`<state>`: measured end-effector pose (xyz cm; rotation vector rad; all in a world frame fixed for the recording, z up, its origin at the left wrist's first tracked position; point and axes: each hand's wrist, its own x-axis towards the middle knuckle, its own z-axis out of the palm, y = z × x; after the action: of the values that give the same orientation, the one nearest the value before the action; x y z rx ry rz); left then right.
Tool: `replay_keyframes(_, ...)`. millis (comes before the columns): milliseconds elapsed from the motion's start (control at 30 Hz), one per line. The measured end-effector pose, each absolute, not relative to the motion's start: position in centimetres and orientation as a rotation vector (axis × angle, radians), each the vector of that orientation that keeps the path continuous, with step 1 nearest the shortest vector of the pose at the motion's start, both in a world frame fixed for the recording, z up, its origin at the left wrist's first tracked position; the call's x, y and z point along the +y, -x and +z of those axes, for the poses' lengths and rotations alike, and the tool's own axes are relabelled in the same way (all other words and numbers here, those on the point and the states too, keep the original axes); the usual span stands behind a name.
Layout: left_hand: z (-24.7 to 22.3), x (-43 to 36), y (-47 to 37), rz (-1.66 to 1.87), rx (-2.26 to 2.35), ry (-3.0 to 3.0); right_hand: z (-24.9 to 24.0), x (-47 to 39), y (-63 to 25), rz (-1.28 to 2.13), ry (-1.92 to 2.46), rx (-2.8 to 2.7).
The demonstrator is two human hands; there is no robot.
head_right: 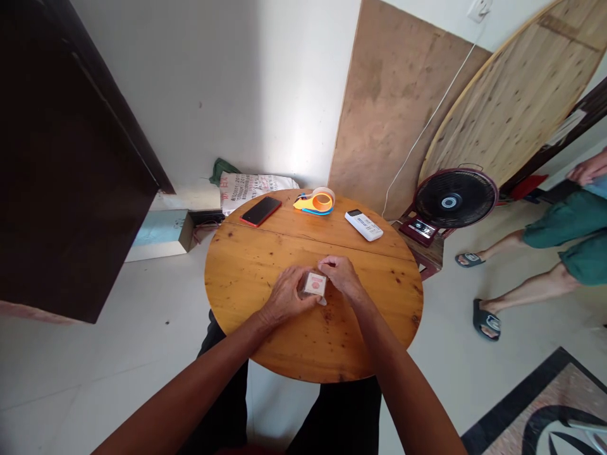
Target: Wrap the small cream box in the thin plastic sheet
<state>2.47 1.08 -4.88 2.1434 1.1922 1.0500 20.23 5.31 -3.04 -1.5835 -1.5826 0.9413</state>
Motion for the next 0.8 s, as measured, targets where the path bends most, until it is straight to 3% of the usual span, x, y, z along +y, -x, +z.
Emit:
replay_keyframes(467, -4.5, 1.1, -1.9, 1.352, 1.04, -1.901, 2.9, 7.0, -20.2, 0.675, 1.363, -1.478)
replay_keyframes(800, -5.0, 1.4, -1.6, 1.263, 1.086, -1.677, 2.1, 9.2, -20.7, 0.644, 1.439, -1.447)
